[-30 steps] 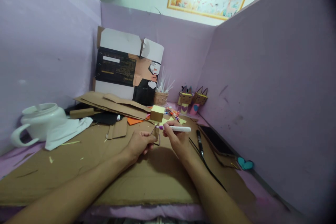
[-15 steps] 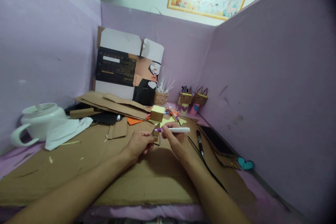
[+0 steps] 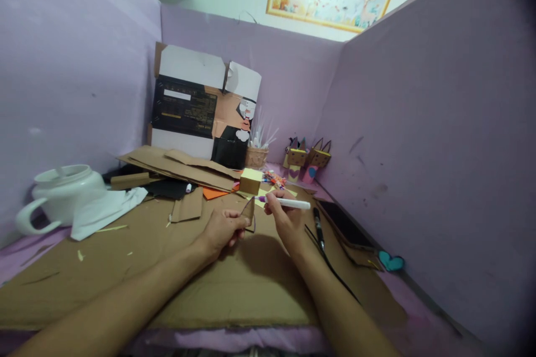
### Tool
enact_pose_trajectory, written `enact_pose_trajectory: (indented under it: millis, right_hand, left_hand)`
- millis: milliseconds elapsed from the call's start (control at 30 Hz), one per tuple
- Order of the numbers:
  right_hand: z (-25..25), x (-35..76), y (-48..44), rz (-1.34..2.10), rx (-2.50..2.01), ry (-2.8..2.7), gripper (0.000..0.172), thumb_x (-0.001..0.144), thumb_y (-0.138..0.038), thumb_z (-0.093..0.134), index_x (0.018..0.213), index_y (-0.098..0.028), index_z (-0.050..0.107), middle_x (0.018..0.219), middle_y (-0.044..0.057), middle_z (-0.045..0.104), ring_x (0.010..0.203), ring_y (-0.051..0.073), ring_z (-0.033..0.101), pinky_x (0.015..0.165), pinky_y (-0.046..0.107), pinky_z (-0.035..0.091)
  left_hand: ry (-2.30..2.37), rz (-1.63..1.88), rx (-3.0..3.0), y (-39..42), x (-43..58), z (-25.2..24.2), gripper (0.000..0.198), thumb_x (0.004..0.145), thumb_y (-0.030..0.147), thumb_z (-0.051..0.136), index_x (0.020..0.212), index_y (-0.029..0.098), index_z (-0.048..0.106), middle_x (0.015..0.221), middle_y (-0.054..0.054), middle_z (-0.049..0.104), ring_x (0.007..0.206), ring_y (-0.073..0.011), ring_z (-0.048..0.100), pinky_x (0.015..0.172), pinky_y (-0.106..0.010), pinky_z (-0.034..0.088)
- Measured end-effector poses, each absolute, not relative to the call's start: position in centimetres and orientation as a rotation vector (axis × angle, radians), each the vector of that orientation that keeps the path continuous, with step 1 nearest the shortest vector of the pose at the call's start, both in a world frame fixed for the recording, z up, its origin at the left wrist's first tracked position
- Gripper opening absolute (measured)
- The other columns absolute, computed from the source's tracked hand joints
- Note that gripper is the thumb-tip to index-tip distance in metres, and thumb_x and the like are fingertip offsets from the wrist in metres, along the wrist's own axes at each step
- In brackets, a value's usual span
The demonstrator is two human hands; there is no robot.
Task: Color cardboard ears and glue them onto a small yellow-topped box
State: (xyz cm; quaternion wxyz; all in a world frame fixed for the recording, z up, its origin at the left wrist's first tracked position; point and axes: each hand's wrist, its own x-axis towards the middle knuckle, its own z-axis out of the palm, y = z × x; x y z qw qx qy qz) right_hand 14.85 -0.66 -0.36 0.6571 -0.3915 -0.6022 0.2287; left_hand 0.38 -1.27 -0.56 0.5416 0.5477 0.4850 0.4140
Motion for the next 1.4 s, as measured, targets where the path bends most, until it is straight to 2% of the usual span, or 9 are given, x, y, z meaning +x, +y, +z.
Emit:
enact_pose_trajectory:
  millis: [533, 733, 1000, 1400]
  right_hand:
    - [-0.38, 15.05, -0.99, 0.374, -0.866, -1.338, 0.018, 0.082, -0.033, 0.053, 0.073, -0.018, 0.057, 0.057, -0.002, 0.054, 0.053, 0.013, 0.052, 0.053, 0.025, 0.042]
    - [-0.63, 14.74, -1.08, 0.447, -0.869, -1.477, 0.018, 0.082, -0.033, 0.053, 0.072, -0.017, 0.057, 0.059, -0.001, 0.055, 0.054, 0.012, 0.052, 0.052, 0.024, 0.041]
    - [-0.66, 14.89, -0.60, 0.401, -0.889, -1.405, 0.019, 0.081, -0.034, 0.054, 0.074, -0.017, 0.058, 0.059, 0.000, 0.056, 0.055, 0.013, 0.053, 0.053, 0.025, 0.043]
    - [-0.71, 14.73, -0.84, 0.430, -0.886, -1.438, 0.018, 0.082, -0.033, 0.053, 0.073, -0.017, 0.058, 0.058, -0.001, 0.055, 0.053, 0.012, 0.052, 0.051, 0.024, 0.041]
  left_hand:
    - [1.127, 0.990, 1.271, -1.02, 0.45, -0.71, 0.019, 0.057, 0.030, 0.057, 0.048, 0.015, 0.050, 0.036, 0.005, 0.047, 0.025, -0.0029, 0.029, 0.030, -0.019, 0.013]
    - [1.125, 0.995, 1.281, -0.90, 0.42, -0.83, 0.018, 0.057, 0.029, 0.056, 0.048, 0.015, 0.051, 0.036, 0.005, 0.047, 0.025, -0.0031, 0.030, 0.030, -0.019, 0.015]
    - [1.133, 0.997, 1.287, -1.02, 0.40, -0.87, 0.019, 0.057, 0.029, 0.057, 0.047, 0.015, 0.049, 0.036, 0.005, 0.047, 0.025, -0.0029, 0.031, 0.030, -0.018, 0.014]
    - [1.139, 1.002, 1.288, -0.94, 0.42, -0.78, 0.021, 0.057, 0.031, 0.058, 0.046, 0.015, 0.048, 0.036, 0.005, 0.048, 0.025, -0.0031, 0.031, 0.030, -0.019, 0.014]
